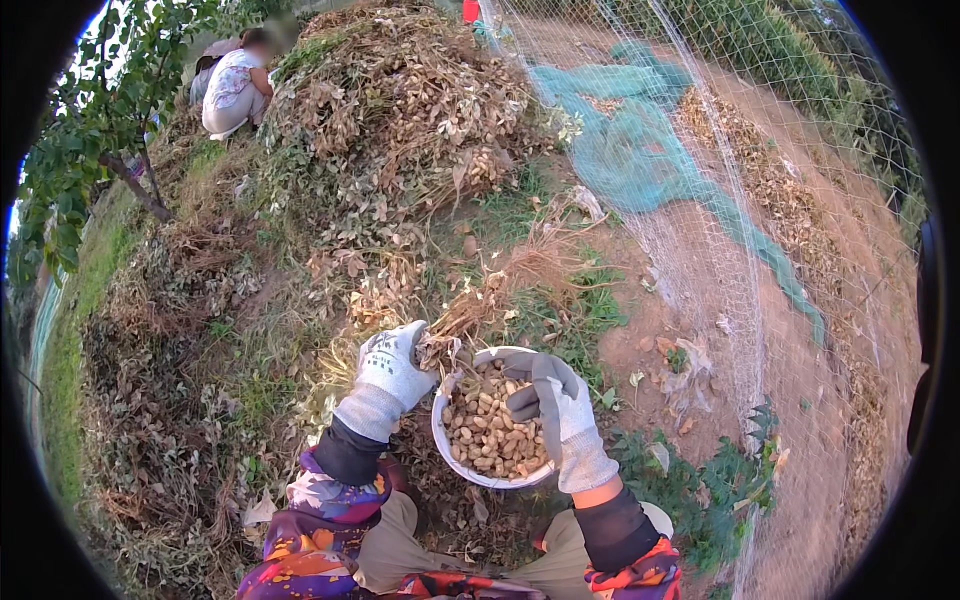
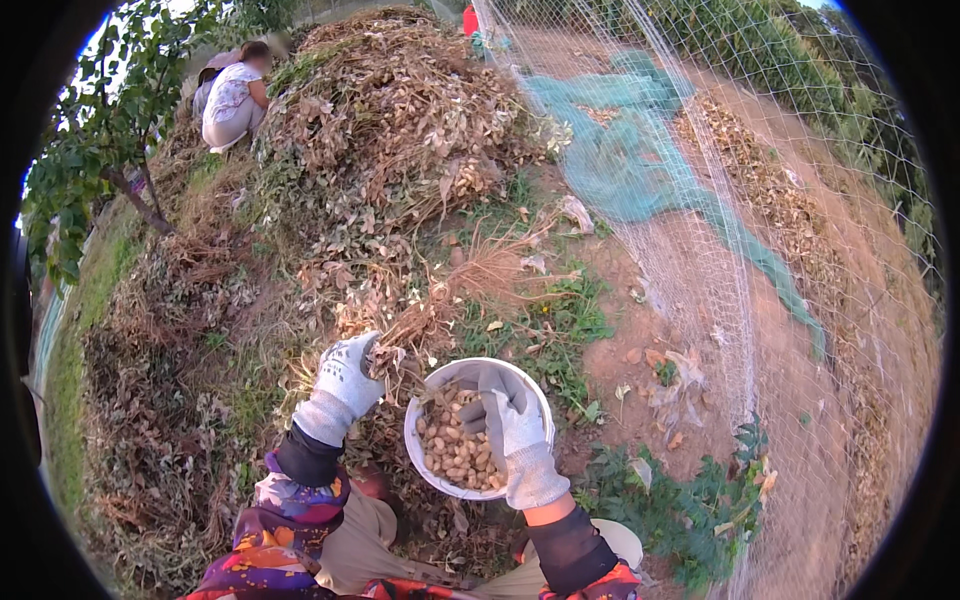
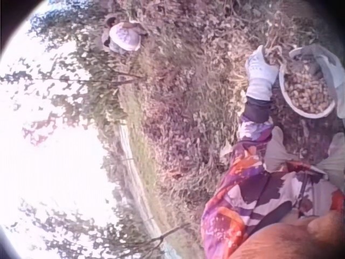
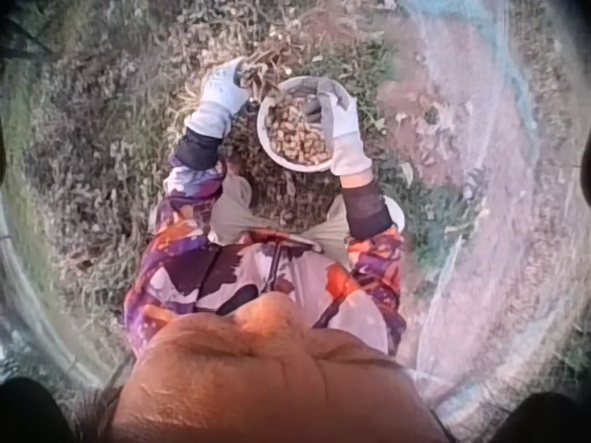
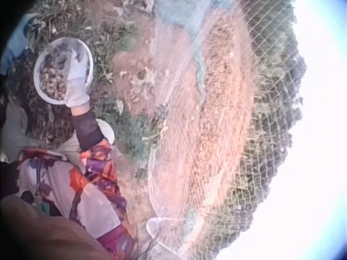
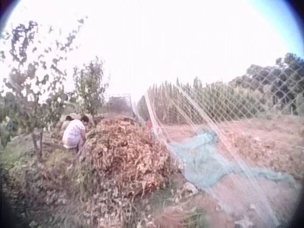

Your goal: The person sits on the ground and repeatedly pulls peanuts from the roots of peanut plants, placing them into a white bucket. The person also discards the plant stems onto a nearby pile.

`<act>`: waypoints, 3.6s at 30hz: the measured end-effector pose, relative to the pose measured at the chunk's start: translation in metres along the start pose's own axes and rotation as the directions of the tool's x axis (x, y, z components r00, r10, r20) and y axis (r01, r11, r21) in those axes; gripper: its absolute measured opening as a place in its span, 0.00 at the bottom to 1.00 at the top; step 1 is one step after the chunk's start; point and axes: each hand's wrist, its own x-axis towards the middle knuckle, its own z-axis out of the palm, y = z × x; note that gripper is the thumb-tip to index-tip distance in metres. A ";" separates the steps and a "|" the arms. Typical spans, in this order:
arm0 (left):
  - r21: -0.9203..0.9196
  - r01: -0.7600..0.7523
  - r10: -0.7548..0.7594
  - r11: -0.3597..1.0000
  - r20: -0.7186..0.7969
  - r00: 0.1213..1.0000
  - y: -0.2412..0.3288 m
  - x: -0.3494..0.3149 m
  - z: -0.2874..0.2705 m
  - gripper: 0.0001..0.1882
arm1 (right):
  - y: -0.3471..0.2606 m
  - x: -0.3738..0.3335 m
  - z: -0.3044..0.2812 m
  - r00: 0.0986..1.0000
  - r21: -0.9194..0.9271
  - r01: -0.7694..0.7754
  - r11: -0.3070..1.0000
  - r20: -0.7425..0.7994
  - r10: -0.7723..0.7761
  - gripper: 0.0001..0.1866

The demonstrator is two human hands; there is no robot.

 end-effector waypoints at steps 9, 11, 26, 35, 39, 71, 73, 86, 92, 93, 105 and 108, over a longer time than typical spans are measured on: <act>-0.075 0.024 -0.024 0.997 0.004 1.000 -0.008 -0.005 0.001 0.29 | 0.033 0.001 0.005 0.921 0.243 -0.257 0.936 0.354 0.161 0.24; -0.083 0.021 -0.021 0.996 -0.005 1.000 -0.010 -0.004 0.004 0.31 | 0.026 -0.002 0.014 0.939 0.191 -0.206 0.960 0.313 0.140 0.22; -0.075 -0.030 0.032 0.997 0.025 0.999 -0.021 -0.005 0.007 0.32 | 0.035 -0.004 0.011 0.905 -0.506 0.113 0.855 0.407 0.121 0.12; -0.261 -0.039 0.065 0.965 0.095 0.993 -0.034 -0.010 0.000 0.33 | 0.055 0.002 0.026 0.902 0.020 -0.059 0.998 0.430 0.045 0.29; -0.264 0.006 0.034 0.965 0.146 0.989 -0.041 -0.009 -0.003 0.34 | 0.041 0.000 0.039 0.894 0.012 -0.280 0.960 0.367 0.256 0.20; 0.540 -0.344 0.424 0.768 -0.026 0.906 -0.023 -0.027 -0.010 0.21 | -0.029 -0.030 -0.028 0.836 -0.306 0.547 0.779 0.238 -0.494 0.08; 0.549 -0.380 0.465 0.744 -0.017 0.885 -0.026 -0.031 -0.006 0.21 | -0.045 -0.013 -0.030 0.706 -0.525 0.667 0.529 0.218 -0.673 0.07; 0.567 -0.565 0.565 0.600 0.200 0.801 -0.019 -0.032 0.007 0.16 | 0.008 -0.011 -0.012 0.930 -0.906 0.368 0.209 0.351 -0.112 0.18; 0.538 -0.530 0.545 0.656 0.149 0.825 -0.028 -0.033 0.003 0.16 | 0.026 -0.014 -0.006 0.800 -0.869 0.460 -0.180 0.494 -0.340 0.17; 0.535 -0.531 0.545 0.657 0.149 0.825 -0.028 -0.032 0.003 0.16 | 0.024 -0.013 -0.003 0.796 -0.865 0.457 -0.206 0.501 -0.340 0.17; 0.493 -0.537 0.496 0.685 0.225 0.839 -0.021 -0.028 0.000 0.11 | 0.031 -0.017 -0.004 0.918 -0.875 0.365 0.319 0.281 -0.279 0.11; 0.445 -0.518 0.470 0.730 0.223 0.854 -0.021 -0.027 0.003 0.18 | 0.029 -0.019 0.001 0.955 -0.673 0.265 0.691 0.085 -0.283 0.12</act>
